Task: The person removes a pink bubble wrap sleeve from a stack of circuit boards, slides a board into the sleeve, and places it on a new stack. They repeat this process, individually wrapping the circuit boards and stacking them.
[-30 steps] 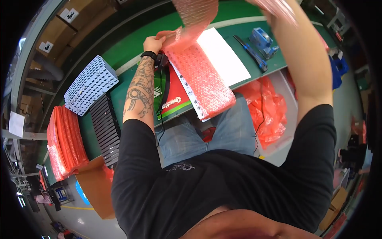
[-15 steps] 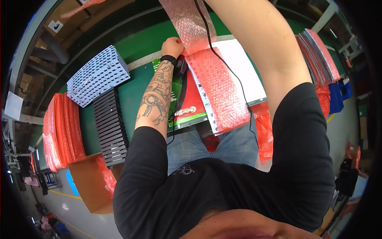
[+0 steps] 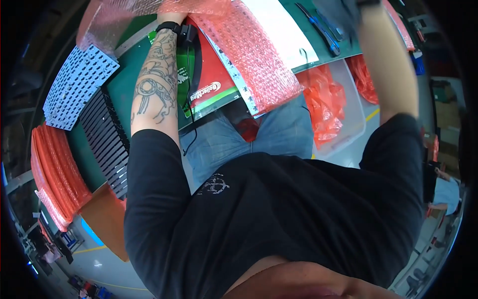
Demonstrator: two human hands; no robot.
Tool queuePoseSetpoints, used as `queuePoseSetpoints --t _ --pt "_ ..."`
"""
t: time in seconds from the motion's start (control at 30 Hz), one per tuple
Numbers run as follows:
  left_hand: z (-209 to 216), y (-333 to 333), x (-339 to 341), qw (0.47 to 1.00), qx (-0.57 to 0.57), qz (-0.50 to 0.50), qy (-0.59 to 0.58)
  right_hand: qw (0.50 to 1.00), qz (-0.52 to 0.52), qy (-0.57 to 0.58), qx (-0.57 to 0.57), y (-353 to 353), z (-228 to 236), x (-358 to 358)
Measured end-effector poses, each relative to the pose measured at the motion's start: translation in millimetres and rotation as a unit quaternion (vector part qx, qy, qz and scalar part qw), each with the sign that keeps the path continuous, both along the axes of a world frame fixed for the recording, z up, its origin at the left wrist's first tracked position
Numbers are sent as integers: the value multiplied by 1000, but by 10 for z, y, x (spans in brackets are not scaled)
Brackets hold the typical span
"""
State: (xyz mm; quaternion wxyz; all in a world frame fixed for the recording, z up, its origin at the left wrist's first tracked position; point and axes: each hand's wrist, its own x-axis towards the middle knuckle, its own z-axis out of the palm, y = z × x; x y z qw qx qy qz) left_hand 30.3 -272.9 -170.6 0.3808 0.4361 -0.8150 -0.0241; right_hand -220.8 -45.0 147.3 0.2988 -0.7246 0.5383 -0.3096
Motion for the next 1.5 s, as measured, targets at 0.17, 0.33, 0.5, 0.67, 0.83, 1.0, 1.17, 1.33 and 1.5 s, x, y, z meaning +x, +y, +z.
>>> queuePoseSetpoints --t 0.17,0.33,0.5,0.67,0.83,1.0,1.17,1.33,1.5 --pt "43 -48 45 991 13 -117 69 947 -210 -72 234 1479 -1794 -814" --pt "33 -147 -18 985 48 -132 104 870 -211 -271 354 1934 -2148 -462" --pt "-113 -161 -272 982 42 -165 84 720 -168 -557 379 1829 -2388 -344" --pt "268 -489 559 993 -59 -92 -35 730 -63 -558 391 1840 -2257 -167" --pt "261 574 -178 897 368 -91 227 715 -40 -569 404 2021 -2278 -435" --pt "711 882 -71 852 468 0 235 734 7 -529 426 1946 -2187 -151" --pt "1004 1062 -105 786 555 46 268 747 20 -521 413 2163 -2024 -507" --pt "1262 1244 -162 742 609 61 273 780 4 -523 343 2745 -1798 -880" --pt "1174 1371 -235 742 624 25 243 778 6 -555 294 3102 -1477 -1044"
